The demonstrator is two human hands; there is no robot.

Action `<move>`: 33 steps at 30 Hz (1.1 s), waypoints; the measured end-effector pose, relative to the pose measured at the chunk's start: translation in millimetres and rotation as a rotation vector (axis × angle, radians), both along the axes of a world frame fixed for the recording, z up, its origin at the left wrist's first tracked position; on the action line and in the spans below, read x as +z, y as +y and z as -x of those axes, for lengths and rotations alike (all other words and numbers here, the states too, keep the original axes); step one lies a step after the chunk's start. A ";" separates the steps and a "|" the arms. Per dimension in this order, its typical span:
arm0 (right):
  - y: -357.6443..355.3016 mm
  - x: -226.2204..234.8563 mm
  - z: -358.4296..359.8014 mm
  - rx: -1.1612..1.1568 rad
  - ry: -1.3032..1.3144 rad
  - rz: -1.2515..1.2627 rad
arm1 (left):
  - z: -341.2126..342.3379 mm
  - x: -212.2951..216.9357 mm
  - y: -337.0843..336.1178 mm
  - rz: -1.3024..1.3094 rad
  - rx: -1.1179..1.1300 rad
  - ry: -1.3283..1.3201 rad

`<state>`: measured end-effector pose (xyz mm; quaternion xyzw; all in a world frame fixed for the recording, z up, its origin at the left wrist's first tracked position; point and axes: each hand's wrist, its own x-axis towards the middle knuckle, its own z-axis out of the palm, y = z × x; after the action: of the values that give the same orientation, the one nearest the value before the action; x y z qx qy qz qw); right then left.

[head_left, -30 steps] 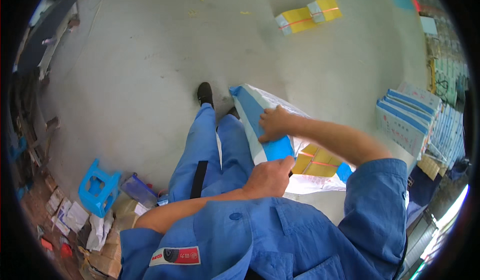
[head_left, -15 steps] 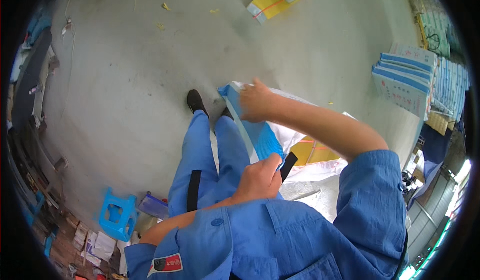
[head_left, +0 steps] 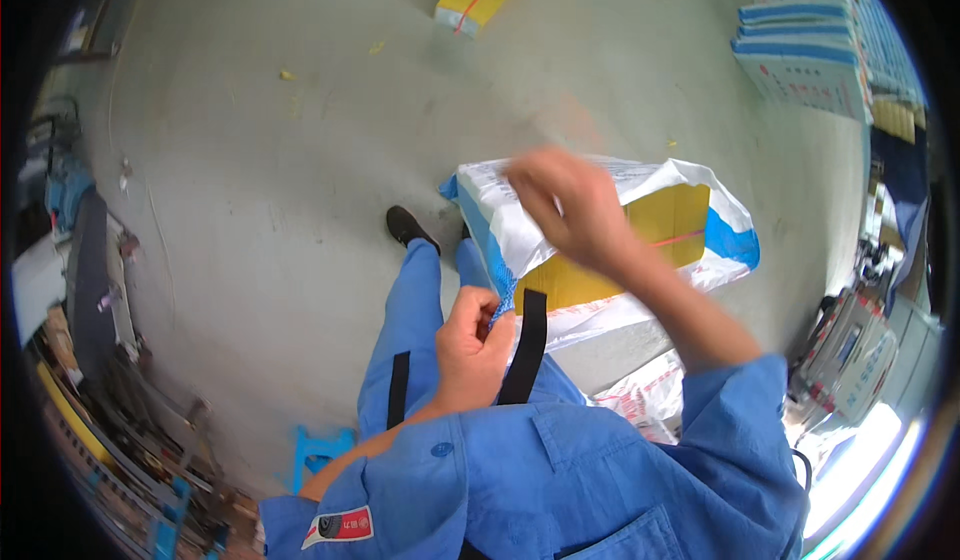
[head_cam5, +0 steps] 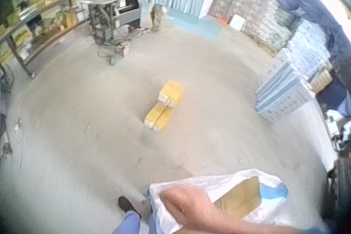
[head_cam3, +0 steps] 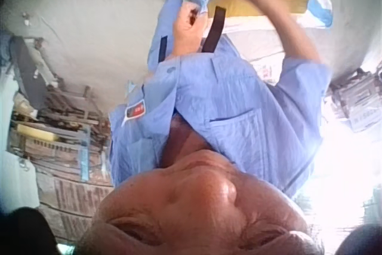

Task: Packing bundled yellow paper stacks into a large white plastic woven bag.

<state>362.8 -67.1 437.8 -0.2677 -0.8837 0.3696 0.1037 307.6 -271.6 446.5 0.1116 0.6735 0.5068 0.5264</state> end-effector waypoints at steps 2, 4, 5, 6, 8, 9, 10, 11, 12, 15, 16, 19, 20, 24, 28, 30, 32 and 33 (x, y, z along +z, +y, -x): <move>-41.6 16.6 -42.2 -0.129 0.116 0.082 | 4.6 10.3 1.3 0.094 -0.110 0.096; -79.5 11.3 -70.8 -0.222 0.153 0.071 | 2.0 -3.0 -17.5 0.129 -0.253 0.067; -93.7 3.2 -81.1 -0.280 0.175 0.047 | 2.0 -3.6 -21.5 0.196 -0.362 0.059; -100.8 -11.0 -91.0 -0.316 0.170 -0.021 | 4.0 0.0 -13.5 0.229 -0.443 0.013; -103.7 -31.0 -99.5 -0.323 0.079 -0.054 | 2.9 -12.8 -11.1 0.201 -0.323 -0.064; -100.0 -37.6 -100.5 -0.313 0.013 -0.083 | 0.9 -17.8 -10.0 0.183 -0.170 -0.157; -97.1 -42.1 -98.4 -0.344 0.019 -0.087 | -2.0 -16.5 -1.1 0.228 -0.049 -0.283; -94.7 -44.5 -96.5 -0.339 -0.010 -0.115 | -2.1 -9.2 6.2 0.231 -0.087 -0.273; -93.5 -45.5 -99.3 -0.334 -0.039 -0.140 | 0.8 -0.4 13.8 0.314 -0.175 -0.280; -99.3 -34.5 -105.5 -0.416 0.176 0.124 | 16.9 2.0 16.0 0.416 -0.288 -0.236; -102.2 -15.0 -109.0 -0.528 0.257 0.142 | 22.2 4.8 13.7 0.414 -0.325 -0.225; -107.1 26.6 -158.1 -0.739 0.348 0.173 | 30.1 6.1 10.2 0.397 -0.417 -0.199; -116.1 27.4 -173.7 -0.920 0.440 0.257 | 30.8 7.7 11.7 0.407 -0.464 -0.213; -167.6 -22.2 -235.8 -1.437 0.621 0.610 | 53.1 18.5 47.4 0.371 -0.872 -0.090; -235.8 -101.6 -221.2 -1.753 0.621 1.010 | 97.1 -34.8 142.6 0.157 -0.796 -0.261; -251.5 -126.2 -195.1 -1.848 0.699 1.216 | 96.1 -92.5 187.6 0.227 -0.655 -0.105; -258.1 -144.5 -167.4 -1.901 0.789 1.349 | 79.4 -148.5 212.4 0.271 -0.879 0.122; -258.9 -155.3 -158.6 -1.939 0.816 1.343 | 71.5 -169.9 215.6 0.262 -0.987 0.049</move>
<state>521.4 -326.0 282.4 -0.6744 0.1377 0.5749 0.4424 236.1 -56.0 276.6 0.3611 0.6107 0.1062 0.6966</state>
